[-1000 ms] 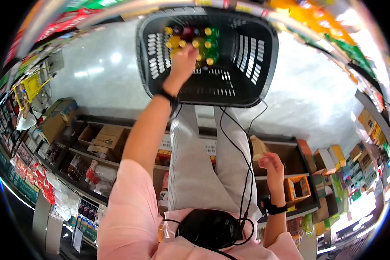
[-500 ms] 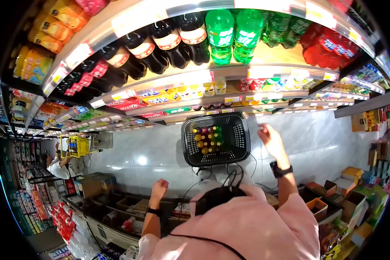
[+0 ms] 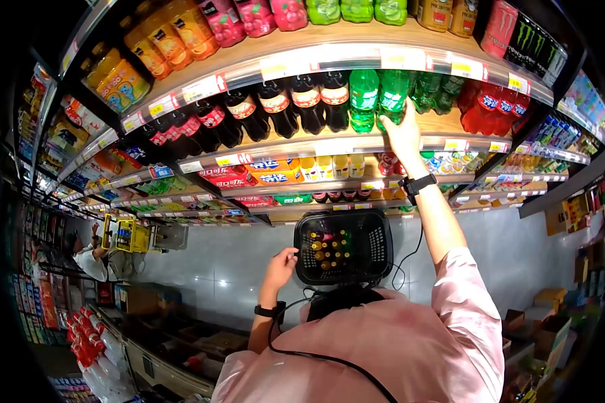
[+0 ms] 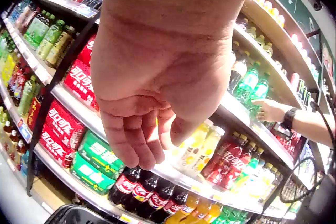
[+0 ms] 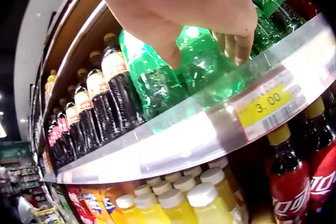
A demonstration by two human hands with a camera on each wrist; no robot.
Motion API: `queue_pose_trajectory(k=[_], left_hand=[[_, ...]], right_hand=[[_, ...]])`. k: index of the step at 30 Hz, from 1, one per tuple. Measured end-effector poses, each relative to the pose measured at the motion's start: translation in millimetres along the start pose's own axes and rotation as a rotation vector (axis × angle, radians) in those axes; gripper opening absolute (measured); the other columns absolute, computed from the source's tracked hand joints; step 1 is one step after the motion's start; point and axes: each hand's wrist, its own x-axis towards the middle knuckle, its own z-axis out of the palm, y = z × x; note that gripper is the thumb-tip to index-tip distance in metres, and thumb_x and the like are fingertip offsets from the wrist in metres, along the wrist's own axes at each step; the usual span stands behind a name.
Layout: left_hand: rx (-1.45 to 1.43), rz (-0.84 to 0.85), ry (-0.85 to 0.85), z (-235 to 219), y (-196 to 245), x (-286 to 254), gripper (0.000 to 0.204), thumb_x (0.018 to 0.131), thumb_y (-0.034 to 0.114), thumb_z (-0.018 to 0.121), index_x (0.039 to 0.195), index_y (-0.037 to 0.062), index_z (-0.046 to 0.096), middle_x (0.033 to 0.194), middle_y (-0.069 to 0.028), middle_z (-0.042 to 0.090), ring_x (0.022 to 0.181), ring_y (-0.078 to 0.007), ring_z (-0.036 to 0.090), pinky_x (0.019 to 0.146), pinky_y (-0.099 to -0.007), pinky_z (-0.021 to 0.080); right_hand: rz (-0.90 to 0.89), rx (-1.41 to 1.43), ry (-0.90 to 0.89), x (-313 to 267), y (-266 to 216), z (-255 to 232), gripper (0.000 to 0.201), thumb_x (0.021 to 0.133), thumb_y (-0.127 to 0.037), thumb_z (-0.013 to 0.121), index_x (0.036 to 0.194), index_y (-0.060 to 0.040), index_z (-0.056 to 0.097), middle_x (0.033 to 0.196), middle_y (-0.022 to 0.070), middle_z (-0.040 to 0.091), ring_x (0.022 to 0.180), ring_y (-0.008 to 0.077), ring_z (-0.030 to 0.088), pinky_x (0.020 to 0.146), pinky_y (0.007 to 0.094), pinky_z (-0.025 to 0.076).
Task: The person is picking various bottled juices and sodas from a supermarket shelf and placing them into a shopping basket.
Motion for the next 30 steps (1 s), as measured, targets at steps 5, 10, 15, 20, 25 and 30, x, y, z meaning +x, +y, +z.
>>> queue_pose_trajectory(k=[5, 10, 15, 20, 25, 30], left_hand=[[0.061, 0.007, -0.118, 2, 16, -12, 0.022, 0.093, 0.010, 0.063, 0.115, 0.0084, 0.065, 0.081, -0.0127, 0.067, 0.073, -0.0295, 0.066, 0.069, -0.0376, 0.052], [0.125, -0.054, -0.150, 7, -3, -27, 0.022, 0.092, 0.011, 0.064, 0.115, 0.0085, 0.065, 0.084, -0.0143, 0.069, 0.076, -0.0330, 0.067, 0.070, -0.0399, 0.052], [0.078, 0.084, -0.080, -3, -9, -19, 0.021, 0.093, 0.012, 0.065, 0.112, 0.0058, 0.066, 0.082, -0.0139, 0.069, 0.074, -0.0313, 0.068, 0.070, -0.0391, 0.053], [-0.299, 0.013, -0.037, -55, 82, 12, 0.023, 0.099, 0.006, 0.057, 0.120, 0.0008, 0.066, 0.081, -0.0007, 0.061, 0.072, -0.0101, 0.057, 0.069, -0.0278, 0.051], [-0.423, 0.341, -0.177, -53, 207, 35, 0.049, 0.098, -0.001, 0.056, 0.146, 0.0030, 0.048, 0.095, -0.0008, 0.060, 0.077, -0.0083, 0.055, 0.072, -0.0239, 0.047], [-0.469, 0.463, -0.106, -17, 229, 73, 0.032, 0.100, 0.006, 0.062, 0.130, -0.0005, 0.055, 0.102, -0.0015, 0.061, 0.079, -0.0039, 0.052, 0.068, -0.0204, 0.044]], right_hand=[[-0.017, 0.034, -0.036, 16, 29, -13, 0.077, 0.081, -0.012, 0.079, 0.148, 0.0001, 0.042, 0.138, 0.0227, 0.057, 0.128, 0.0335, 0.056, 0.110, 0.0387, 0.042], [-0.215, -0.291, -0.045, 28, 12, -58, 0.072, 0.082, -0.007, 0.076, 0.147, -0.0040, 0.046, 0.138, 0.0223, 0.055, 0.128, 0.0387, 0.053, 0.109, 0.0422, 0.042], [-0.435, -0.479, -0.025, 12, 1, -102, 0.069, 0.083, -0.003, 0.072, 0.147, -0.0074, 0.047, 0.135, 0.0209, 0.057, 0.124, 0.0401, 0.053, 0.107, 0.0449, 0.043], [-0.290, -0.471, -0.229, -74, -14, -148, 0.071, 0.081, -0.010, 0.077, 0.146, -0.0059, 0.049, 0.129, 0.0185, 0.060, 0.120, 0.0355, 0.055, 0.107, 0.0459, 0.042], [0.216, 0.089, -0.656, -189, -47, -118, 0.071, 0.079, -0.010, 0.081, 0.142, -0.0003, 0.052, 0.129, 0.0140, 0.060, 0.121, 0.0242, 0.057, 0.107, 0.0396, 0.043], [0.504, 0.604, -0.956, -235, -77, -81, 0.072, 0.084, -0.005, 0.078, 0.147, 0.0017, 0.043, 0.129, 0.0100, 0.059, 0.118, 0.0181, 0.058, 0.101, 0.0337, 0.048]])
